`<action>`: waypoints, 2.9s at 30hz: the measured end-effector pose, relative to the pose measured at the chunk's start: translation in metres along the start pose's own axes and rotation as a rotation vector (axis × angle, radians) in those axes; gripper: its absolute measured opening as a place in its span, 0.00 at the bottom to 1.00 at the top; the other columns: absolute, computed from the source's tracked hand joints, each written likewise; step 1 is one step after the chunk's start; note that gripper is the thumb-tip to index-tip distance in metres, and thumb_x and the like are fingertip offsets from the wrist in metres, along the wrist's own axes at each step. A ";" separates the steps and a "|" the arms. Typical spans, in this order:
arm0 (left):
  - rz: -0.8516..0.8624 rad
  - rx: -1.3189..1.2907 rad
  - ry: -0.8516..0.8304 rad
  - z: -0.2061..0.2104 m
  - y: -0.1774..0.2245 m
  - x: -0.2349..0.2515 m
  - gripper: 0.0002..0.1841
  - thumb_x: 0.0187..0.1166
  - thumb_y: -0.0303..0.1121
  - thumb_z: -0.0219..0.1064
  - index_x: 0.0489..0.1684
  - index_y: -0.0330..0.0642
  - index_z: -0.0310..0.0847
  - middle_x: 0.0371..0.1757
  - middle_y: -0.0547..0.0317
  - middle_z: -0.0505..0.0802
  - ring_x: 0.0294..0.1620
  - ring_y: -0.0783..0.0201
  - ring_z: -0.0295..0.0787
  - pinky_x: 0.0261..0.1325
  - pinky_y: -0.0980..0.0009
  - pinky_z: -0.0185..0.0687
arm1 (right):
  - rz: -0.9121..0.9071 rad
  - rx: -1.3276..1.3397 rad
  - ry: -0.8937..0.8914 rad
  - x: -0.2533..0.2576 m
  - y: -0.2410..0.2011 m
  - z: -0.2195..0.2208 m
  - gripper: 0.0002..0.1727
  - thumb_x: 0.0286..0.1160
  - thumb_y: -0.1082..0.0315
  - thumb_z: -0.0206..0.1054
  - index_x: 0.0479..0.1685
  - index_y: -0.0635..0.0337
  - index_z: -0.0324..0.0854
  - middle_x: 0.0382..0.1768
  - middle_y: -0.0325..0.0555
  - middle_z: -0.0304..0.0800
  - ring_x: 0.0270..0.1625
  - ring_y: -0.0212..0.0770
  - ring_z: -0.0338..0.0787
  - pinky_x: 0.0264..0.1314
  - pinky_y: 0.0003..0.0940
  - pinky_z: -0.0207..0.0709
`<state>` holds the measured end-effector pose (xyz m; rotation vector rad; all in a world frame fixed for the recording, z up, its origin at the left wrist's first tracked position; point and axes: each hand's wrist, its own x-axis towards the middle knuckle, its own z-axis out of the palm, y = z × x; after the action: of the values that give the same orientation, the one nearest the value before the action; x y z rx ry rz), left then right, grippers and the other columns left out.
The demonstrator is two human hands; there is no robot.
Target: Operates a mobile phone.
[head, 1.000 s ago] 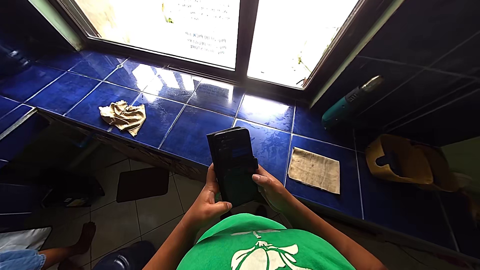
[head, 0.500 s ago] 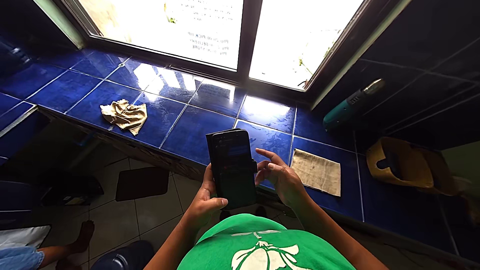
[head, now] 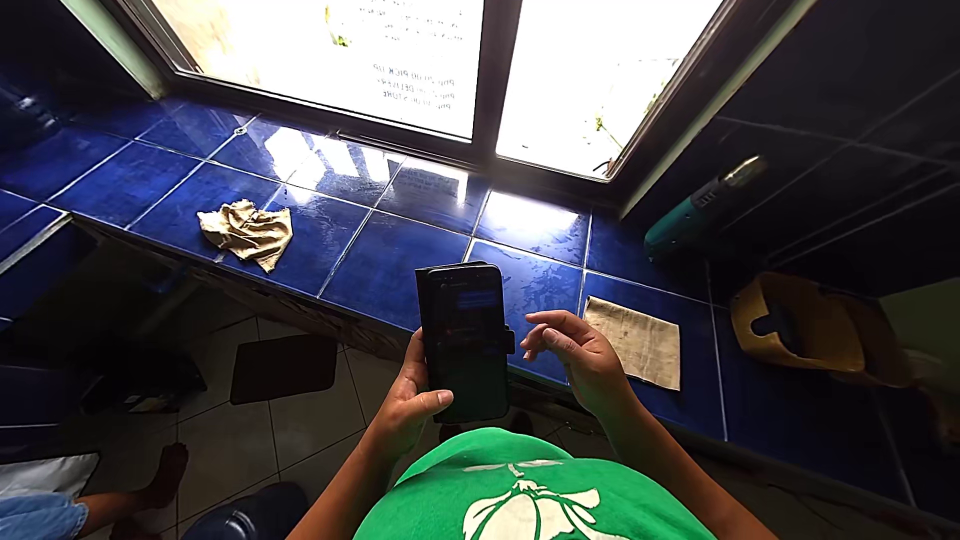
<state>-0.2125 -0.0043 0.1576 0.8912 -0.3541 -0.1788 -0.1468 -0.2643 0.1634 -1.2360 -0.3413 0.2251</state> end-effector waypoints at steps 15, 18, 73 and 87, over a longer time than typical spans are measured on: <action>0.038 0.043 0.052 -0.001 0.001 -0.002 0.47 0.78 0.65 0.62 0.89 0.43 0.47 0.78 0.57 0.82 0.77 0.60 0.79 0.80 0.56 0.76 | 0.033 -0.009 -0.039 -0.001 0.003 0.002 0.15 0.88 0.69 0.56 0.59 0.65 0.85 0.40 0.44 0.95 0.44 0.37 0.95 0.57 0.33 0.89; 0.042 0.042 0.045 -0.002 0.000 -0.002 0.47 0.78 0.65 0.61 0.88 0.42 0.49 0.77 0.56 0.82 0.77 0.60 0.80 0.79 0.56 0.76 | 0.040 -0.008 -0.041 -0.001 0.004 0.003 0.15 0.87 0.70 0.55 0.59 0.66 0.85 0.40 0.44 0.95 0.44 0.37 0.95 0.57 0.34 0.89; -0.027 0.151 0.053 0.008 -0.014 0.001 0.48 0.76 0.68 0.61 0.87 0.42 0.51 0.74 0.58 0.84 0.74 0.63 0.82 0.77 0.60 0.79 | -0.457 -0.770 -0.004 0.013 -0.021 0.001 0.32 0.85 0.47 0.56 0.86 0.47 0.67 0.88 0.42 0.65 0.92 0.45 0.58 0.92 0.53 0.56; -0.037 0.166 0.070 0.010 -0.013 -0.005 0.52 0.76 0.67 0.61 0.89 0.37 0.43 0.77 0.57 0.80 0.76 0.65 0.79 0.79 0.62 0.77 | -0.508 -1.115 -0.126 0.027 -0.022 0.043 0.31 0.81 0.49 0.56 0.86 0.32 0.70 0.95 0.38 0.49 0.97 0.51 0.39 0.90 0.74 0.37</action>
<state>-0.2206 -0.0185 0.1522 1.0654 -0.2906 -0.1535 -0.1379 -0.2238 0.2000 -2.1650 -0.9485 -0.3934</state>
